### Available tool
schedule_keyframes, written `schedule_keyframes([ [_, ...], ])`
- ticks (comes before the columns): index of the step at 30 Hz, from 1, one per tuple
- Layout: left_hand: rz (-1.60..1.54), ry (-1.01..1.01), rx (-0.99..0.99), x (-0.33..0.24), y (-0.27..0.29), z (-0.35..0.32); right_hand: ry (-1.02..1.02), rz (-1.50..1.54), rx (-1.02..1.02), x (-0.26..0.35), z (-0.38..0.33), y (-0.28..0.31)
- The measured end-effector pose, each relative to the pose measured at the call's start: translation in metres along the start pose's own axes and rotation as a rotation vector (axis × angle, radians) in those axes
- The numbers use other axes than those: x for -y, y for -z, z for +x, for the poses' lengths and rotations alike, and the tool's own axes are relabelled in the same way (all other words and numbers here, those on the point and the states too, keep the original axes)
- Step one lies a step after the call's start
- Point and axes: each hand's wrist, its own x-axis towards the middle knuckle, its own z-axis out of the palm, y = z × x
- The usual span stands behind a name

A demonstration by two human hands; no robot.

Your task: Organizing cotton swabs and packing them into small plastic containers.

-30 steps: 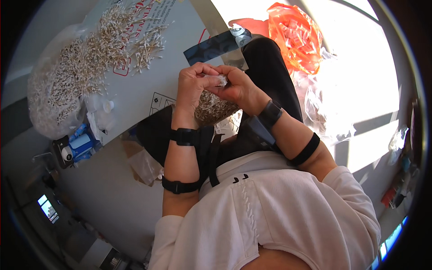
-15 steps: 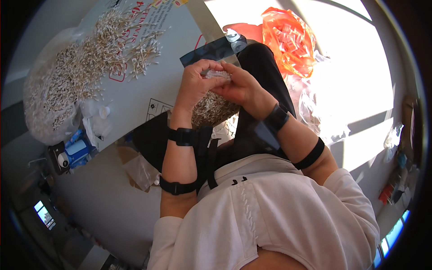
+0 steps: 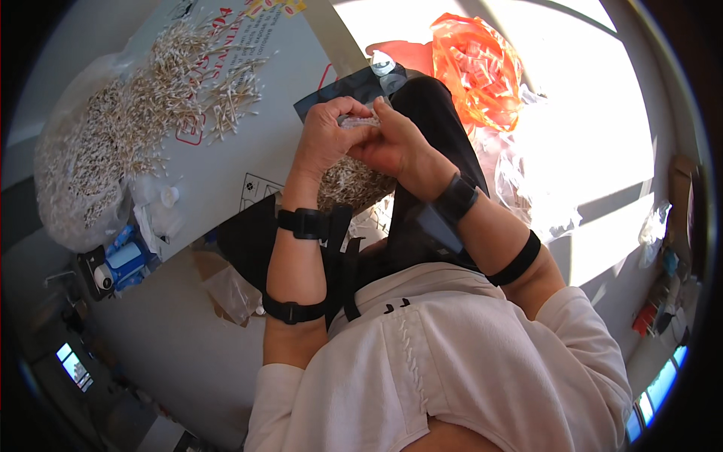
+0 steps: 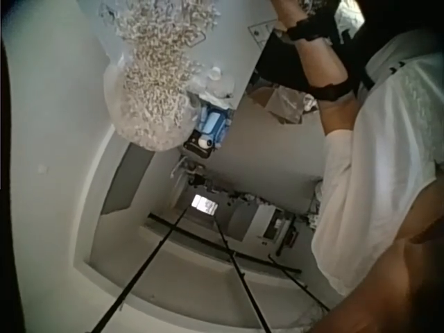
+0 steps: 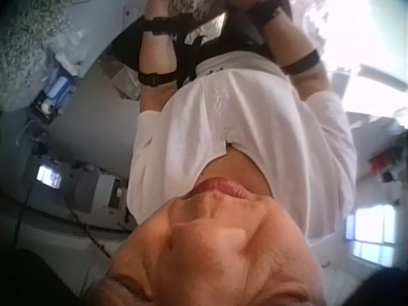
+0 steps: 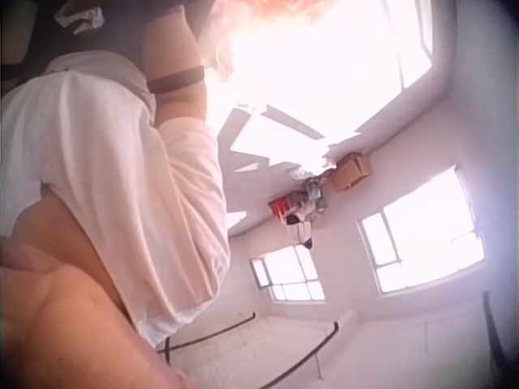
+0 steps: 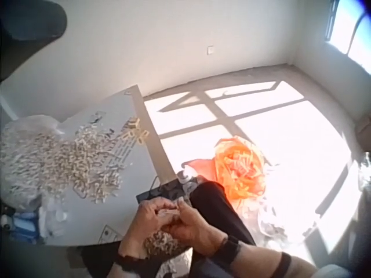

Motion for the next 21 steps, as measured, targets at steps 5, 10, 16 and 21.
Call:
schedule_keyframes([
  [5, -0.005, -0.092, -0.023, 0.007, 0.002, 0.002, 0.081, -0.091, -0.058, -0.007, -0.005, -0.006],
  [10, -0.243, 0.17, -0.043, -0.002, 0.003, 0.004, -0.092, -0.223, 0.077, 0.023, -0.018, 0.003],
  [16, -0.19, 0.126, -0.06, 0.005, 0.007, 0.012, 0.923, -1.531, 0.144, 0.035, -0.054, 0.006],
  [21, -0.233, 0.153, -0.046, 0.012, 0.007, 0.019, 1.525, -2.057, 0.318, 0.04, -0.036, 0.0],
])
